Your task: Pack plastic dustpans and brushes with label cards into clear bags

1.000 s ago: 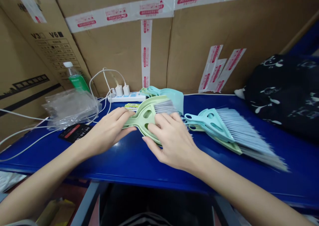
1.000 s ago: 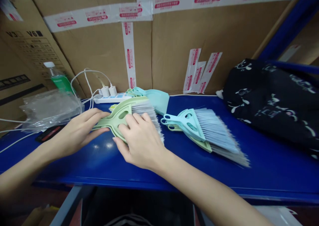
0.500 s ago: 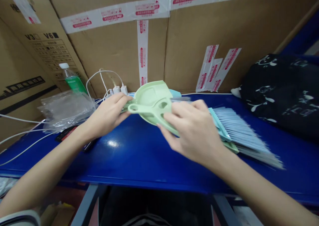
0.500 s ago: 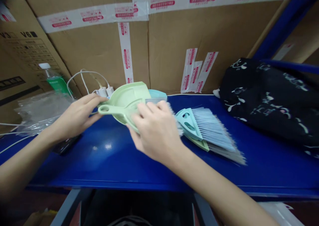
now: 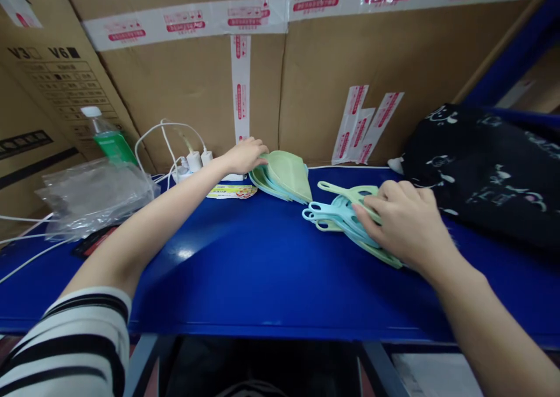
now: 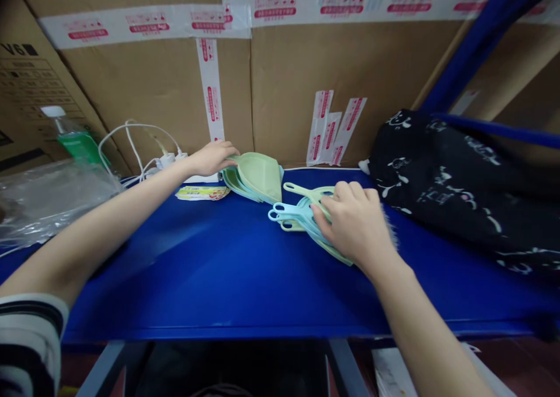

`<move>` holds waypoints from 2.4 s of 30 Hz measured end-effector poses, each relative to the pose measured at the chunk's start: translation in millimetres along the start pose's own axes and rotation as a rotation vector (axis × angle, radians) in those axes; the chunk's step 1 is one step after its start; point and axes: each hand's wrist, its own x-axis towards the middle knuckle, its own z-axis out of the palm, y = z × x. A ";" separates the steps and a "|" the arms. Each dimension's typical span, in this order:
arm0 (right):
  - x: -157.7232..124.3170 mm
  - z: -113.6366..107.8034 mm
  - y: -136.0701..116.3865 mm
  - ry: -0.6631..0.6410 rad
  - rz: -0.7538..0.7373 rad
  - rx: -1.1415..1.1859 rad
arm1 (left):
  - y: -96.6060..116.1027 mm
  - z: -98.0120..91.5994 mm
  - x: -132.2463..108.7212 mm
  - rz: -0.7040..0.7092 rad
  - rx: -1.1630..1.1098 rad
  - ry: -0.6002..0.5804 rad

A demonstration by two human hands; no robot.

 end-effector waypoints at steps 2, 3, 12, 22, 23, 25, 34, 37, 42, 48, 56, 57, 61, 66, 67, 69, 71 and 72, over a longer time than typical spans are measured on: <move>-2.8 4.4 0.1 -0.009 0.021 0.048 | -0.6 2.6 8.4 -0.023 0.003 -0.053; -3.6 5.5 0.1 -0.009 0.030 0.087 | -0.7 3.7 11.6 -0.032 0.004 -0.071; -5.0 4.8 -2.9 -0.171 0.102 0.309 | -4.0 6.7 28.2 -0.033 -0.014 -0.158; -9.7 0.2 -3.4 -0.093 0.070 0.353 | -14.8 -5.6 25.7 -0.065 0.007 -0.288; -10.2 0.1 -3.4 -0.083 0.063 0.357 | -13.4 -6.2 26.2 -0.070 0.012 -0.293; -10.9 0.0 -3.6 -0.080 0.057 0.367 | -10.2 -7.5 27.4 -0.076 0.017 -0.298; -10.4 -0.5 -3.2 -0.123 0.189 0.433 | -2.6 -11.7 28.9 -0.067 0.064 -0.318; -10.9 3.5 -3.7 -0.116 0.171 0.418 | 0.2 -13.2 28.5 -0.070 0.102 -0.327; -15.2 16.1 -4.0 -0.096 0.005 0.400 | 8.9 -19.3 25.4 -0.085 0.146 -0.340; -17.8 20.8 -3.4 -0.067 -0.062 0.356 | 30.4 -27.4 1.4 0.015 0.318 -0.222; -13.5 9.2 -5.7 -0.028 -0.064 0.261 | 81.1 -20.4 -89.0 0.389 0.320 -0.080; -13.4 9.1 -6.1 -0.018 -0.065 0.252 | 86.2 -18.6 -103.1 0.414 0.300 -0.060; -14.1 9.4 -7.5 -0.003 -0.049 0.256 | 98.3 -12.3 -153.1 0.461 0.236 0.061; -13.9 6.3 -9.0 -0.031 -0.041 0.220 | 92.1 -4.3 -183.3 0.475 0.199 0.171; -13.5 5.8 -9.3 -0.036 -0.044 0.212 | 88.7 -1.6 -185.5 0.471 0.190 0.194; -12.7 5.1 -9.7 -0.030 -0.051 0.210 | 81.7 4.3 -188.4 0.459 0.169 0.237; -12.3 4.7 -10.1 -0.020 -0.069 0.221 | 76.4 9.9 -190.9 0.450 0.142 0.261; -12.4 4.4 -10.3 -0.004 -0.074 0.223 | 74.8 12.2 -192.2 0.447 0.125 0.264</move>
